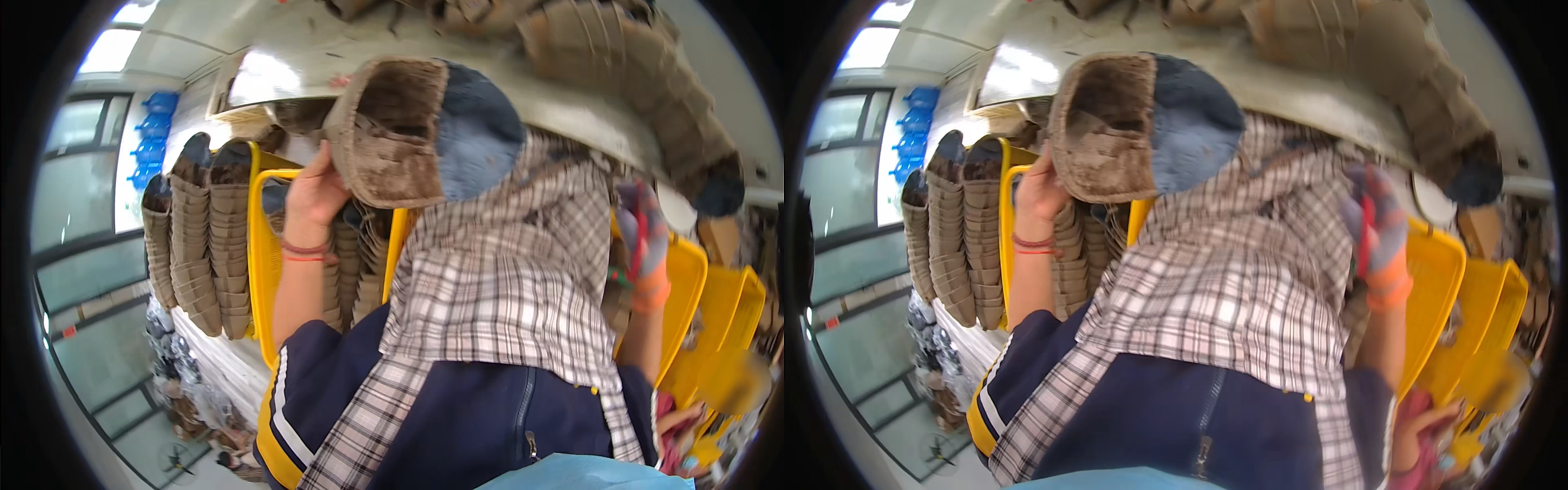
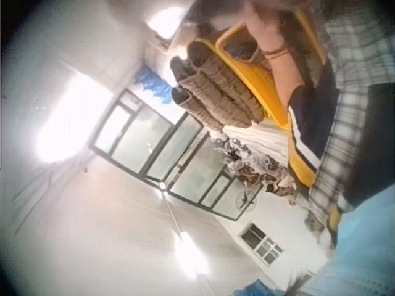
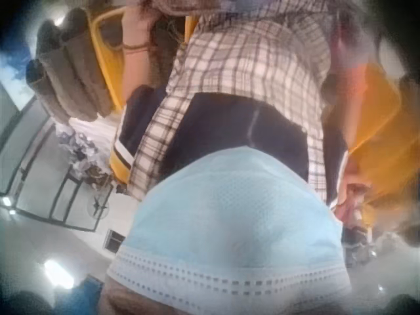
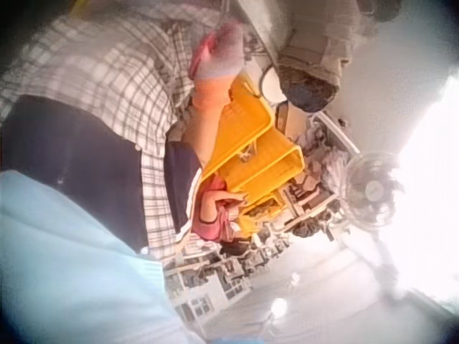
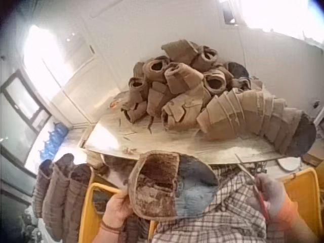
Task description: The person uses a rotary tool to grind the interior lining of a boot, then switches to scissors to trim the inner fur. They repeat this process on multiple boots, placing finished items into a yellow bin.
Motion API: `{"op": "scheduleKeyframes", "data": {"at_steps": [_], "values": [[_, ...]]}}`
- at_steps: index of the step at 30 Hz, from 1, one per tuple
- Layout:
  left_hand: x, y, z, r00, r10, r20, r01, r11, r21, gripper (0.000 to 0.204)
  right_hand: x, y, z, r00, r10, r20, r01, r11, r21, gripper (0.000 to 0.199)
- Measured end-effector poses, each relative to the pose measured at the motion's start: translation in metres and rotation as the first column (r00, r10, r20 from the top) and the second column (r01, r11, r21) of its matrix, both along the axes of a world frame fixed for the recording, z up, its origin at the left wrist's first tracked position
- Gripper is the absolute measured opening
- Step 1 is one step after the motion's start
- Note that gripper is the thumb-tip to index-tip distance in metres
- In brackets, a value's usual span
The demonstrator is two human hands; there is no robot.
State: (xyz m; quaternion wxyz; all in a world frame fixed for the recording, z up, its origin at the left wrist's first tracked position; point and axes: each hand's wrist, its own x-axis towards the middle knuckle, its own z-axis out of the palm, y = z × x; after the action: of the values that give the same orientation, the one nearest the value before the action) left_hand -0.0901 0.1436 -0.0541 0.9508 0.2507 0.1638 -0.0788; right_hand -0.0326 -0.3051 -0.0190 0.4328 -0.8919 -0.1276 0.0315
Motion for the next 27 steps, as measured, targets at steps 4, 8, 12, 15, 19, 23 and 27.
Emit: {"op": "scheduleKeyframes", "data": {"at_steps": [4, 8, 12, 15, 19, 23, 27], "values": [[-0.007, -0.065, -0.078, 0.979, -0.17, -0.115, 0.124, 0.937, -0.326, 0.034, 0.002, 0.036, 0.002, 0.94, 0.298, 0.165, -0.181, 0.848, -0.497, 0.029], [-0.001, -0.084, -0.083, 0.964, -0.135, -0.23, 0.089, 0.976, -0.2, 0.034, 0.005, 0.041, -0.024, 0.939, 0.338, 0.061, -0.217, 0.723, -0.656, 0.031], [-0.001, -0.084, -0.076, 0.967, -0.18, -0.178, 0.146, 0.971, -0.191, 0.035, 0.007, 0.06, -0.026, 0.925, 0.377, -0.054, -0.29, 0.608, -0.739, 0.034], [-0.001, -0.086, -0.07, 0.974, -0.193, -0.119, 0.158, 0.955, -0.253, 0.034, 0.01, 0.069, -0.027, 0.889, 0.457, 0.024, -0.295, 0.613, -0.733, 0.032], [-0.002, -0.089, -0.07, 0.969, -0.14, -0.202, 0.109, 0.981, -0.158, 0.037, 0.015, 0.083, -0.022, 0.849, 0.526, 0.048, -0.33, 0.599, -0.73, 0.03], [-0.003, -0.091, -0.068, 0.968, -0.156, -0.195, 0.132, 0.983, -0.131, 0.038, 0.019, 0.085, -0.033, 0.846, 0.533, 0.013, -0.336, 0.551, -0.764, 0.029], [-0.003, -0.092, -0.068, 0.97, -0.147, -0.192, 0.128, 0.986, -0.105, 0.039, 0.019, 0.089, -0.024, 0.862, 0.496, -0.105, -0.389, 0.513, -0.765, 0.03]]}}
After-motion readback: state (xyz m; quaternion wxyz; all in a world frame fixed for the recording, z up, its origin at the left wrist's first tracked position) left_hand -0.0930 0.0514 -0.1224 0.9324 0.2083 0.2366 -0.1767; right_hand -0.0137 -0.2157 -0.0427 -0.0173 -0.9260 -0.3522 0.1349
